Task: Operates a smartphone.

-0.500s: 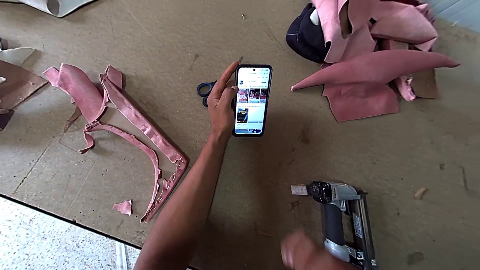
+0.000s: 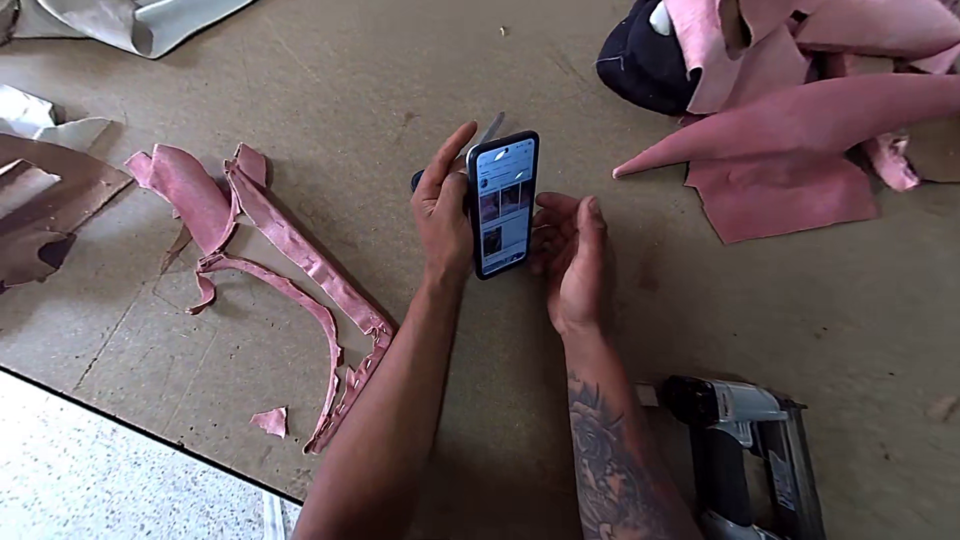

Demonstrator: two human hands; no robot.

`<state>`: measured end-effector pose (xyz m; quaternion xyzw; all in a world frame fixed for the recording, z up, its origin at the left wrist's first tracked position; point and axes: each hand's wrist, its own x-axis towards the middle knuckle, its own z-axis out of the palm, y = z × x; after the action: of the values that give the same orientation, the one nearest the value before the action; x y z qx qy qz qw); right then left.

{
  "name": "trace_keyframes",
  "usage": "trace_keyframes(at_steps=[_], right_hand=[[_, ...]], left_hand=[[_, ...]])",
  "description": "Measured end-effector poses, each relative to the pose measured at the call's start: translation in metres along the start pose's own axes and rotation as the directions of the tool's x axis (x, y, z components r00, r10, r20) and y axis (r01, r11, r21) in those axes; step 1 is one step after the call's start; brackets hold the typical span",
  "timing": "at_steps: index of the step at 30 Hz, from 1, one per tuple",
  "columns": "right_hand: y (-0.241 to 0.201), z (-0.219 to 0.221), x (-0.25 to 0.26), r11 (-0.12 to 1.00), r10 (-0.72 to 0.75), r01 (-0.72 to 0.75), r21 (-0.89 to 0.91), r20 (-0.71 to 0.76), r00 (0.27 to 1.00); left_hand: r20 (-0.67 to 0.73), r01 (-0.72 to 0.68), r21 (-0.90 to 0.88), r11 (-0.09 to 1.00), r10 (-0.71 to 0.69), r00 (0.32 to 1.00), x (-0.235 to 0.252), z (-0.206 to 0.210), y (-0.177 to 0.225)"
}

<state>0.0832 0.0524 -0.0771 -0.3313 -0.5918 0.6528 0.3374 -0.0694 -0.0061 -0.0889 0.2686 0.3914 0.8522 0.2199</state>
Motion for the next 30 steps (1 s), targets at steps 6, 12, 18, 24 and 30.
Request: trace_keyframes(at_steps=[6, 12, 18, 24, 30], right_hand=[[0.007, -0.005, 0.001, 0.996, -0.060, 0.065, -0.054, 0.082, 0.995], [0.011, -0.015, 0.000, 0.983, -0.175, 0.182, -0.035, 0.146, 0.974], [0.004, -0.017, -0.002, 0.972, -0.231, 0.233, 0.021, 0.233, 0.945], [0.006, -0.011, -0.008, 0.994, -0.062, 0.025, 0.106, 0.363, 0.930], [0.003, -0.006, -0.015, 0.964, 0.061, -0.160, 0.211, 0.412, 0.909]], left_hand=[[-0.045, 0.029, 0.046, 0.999, -0.027, 0.999, 0.000, -0.001, -0.001], [-0.056, 0.077, 0.043, 0.996, -0.074, 0.996, -0.004, 0.002, -0.001], [-0.217, 0.158, -0.103, 0.982, -0.177, 0.960, -0.006, 0.006, 0.000], [-0.247, 0.142, -0.157, 0.977, -0.178, 0.952, -0.004, 0.004, -0.002], [-0.195, 0.145, -0.048, 0.988, -0.151, 0.969, -0.003, 0.005, -0.003]])
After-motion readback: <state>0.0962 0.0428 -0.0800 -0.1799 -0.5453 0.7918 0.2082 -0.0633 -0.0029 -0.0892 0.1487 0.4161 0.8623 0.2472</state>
